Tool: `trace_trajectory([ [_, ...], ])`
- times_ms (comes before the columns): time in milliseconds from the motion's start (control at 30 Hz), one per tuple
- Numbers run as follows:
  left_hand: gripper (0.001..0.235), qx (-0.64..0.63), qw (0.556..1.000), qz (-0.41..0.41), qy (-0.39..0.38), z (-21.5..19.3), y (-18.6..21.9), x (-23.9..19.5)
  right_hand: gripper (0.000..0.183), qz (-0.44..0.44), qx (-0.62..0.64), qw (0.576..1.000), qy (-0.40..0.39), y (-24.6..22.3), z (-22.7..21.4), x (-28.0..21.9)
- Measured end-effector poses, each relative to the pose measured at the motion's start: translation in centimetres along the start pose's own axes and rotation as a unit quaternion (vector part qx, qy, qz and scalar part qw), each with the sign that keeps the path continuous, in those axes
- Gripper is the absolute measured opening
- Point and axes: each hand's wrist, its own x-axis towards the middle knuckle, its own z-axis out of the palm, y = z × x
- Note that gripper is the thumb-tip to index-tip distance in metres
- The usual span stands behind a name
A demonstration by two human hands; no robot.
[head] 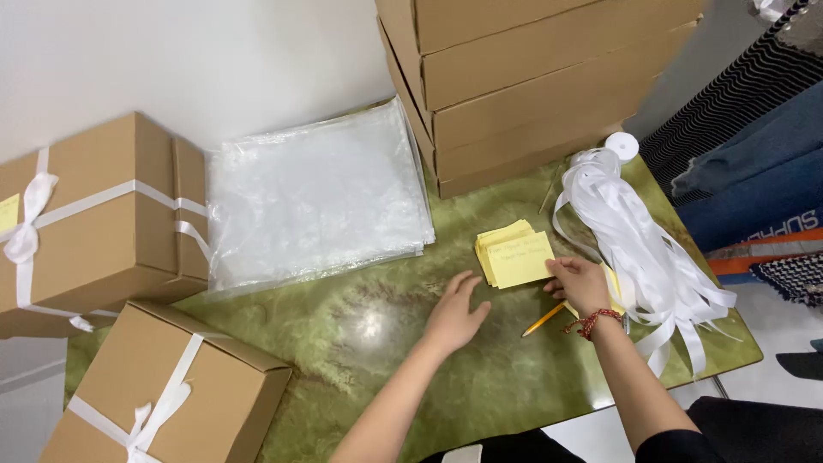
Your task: The person unties a ribbon on a cardboard box, opens it, and removes a plastic-wrapped gray t-shirt. They unwrap the shirt, place it on a hanger, and hang it on a clothing rack. The person then places a plastic bag into the box, closes the box, and ties it with a white ribbon.
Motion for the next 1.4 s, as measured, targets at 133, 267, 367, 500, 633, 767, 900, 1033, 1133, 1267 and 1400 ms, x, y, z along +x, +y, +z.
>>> trace_trajectory([
  [133,0.063,0.073,0.997,0.007,-0.027,-0.6,4.6,-0.2,0.038,0.009,-0.016,1.0,0.0,-0.9,0.8,0.7],
  [267,0.071,0.186,0.981,0.016,-0.048,0.9,2.9,3.2,0.034,0.012,-0.046,0.999,-0.004,-1.2,1.5,1.7],
  [367,0.073,0.241,0.969,0.0,-0.064,0.9,2.7,4.2,0.031,0.019,-0.1,0.995,0.005,-0.8,1.9,2.1],
  [500,0.071,0.294,0.952,-0.02,-0.084,0.2,3.9,4.1,0.04,-0.072,-0.259,0.962,0.054,-0.5,1.9,2.1],
  [633,0.072,0.303,0.949,-0.016,-0.083,1.5,1.0,6.0,0.044,-0.281,-0.391,0.869,0.113,-1.6,3.9,-0.1],
  [767,0.072,0.32,0.943,-0.014,-0.088,1.3,0.4,6.2,0.053,-0.317,-0.498,0.805,0.055,-1.4,5.6,-0.6],
  [900,0.072,0.316,0.944,-0.016,-0.093,0.7,0.4,5.7,0.066,-0.206,-0.535,0.819,-0.031,-2.5,5.6,-1.0],
  [1033,0.075,0.317,0.943,-0.013,-0.097,0.7,-0.2,5.7,0.066,-0.171,-0.545,0.819,-0.051,-3.1,5.9,-1.4],
  [1133,0.078,0.308,0.946,0.009,-0.096,0.0,-1.3,5.3,0.065,-0.152,-0.571,0.805,-0.048,-2.4,6.2,-0.9],
  [1267,0.077,0.236,0.969,0.028,-0.067,-5.6,0.5,-1.8,0.067,-0.264,-0.522,0.811,0.01,-1.1,7.8,-2.1],
  [1400,0.055,0.143,0.981,0.009,0.13,-10.9,-1.8,-9.2,0.052,-0.378,-0.431,0.819,-0.002,-3.8,12.5,-4.6],
])
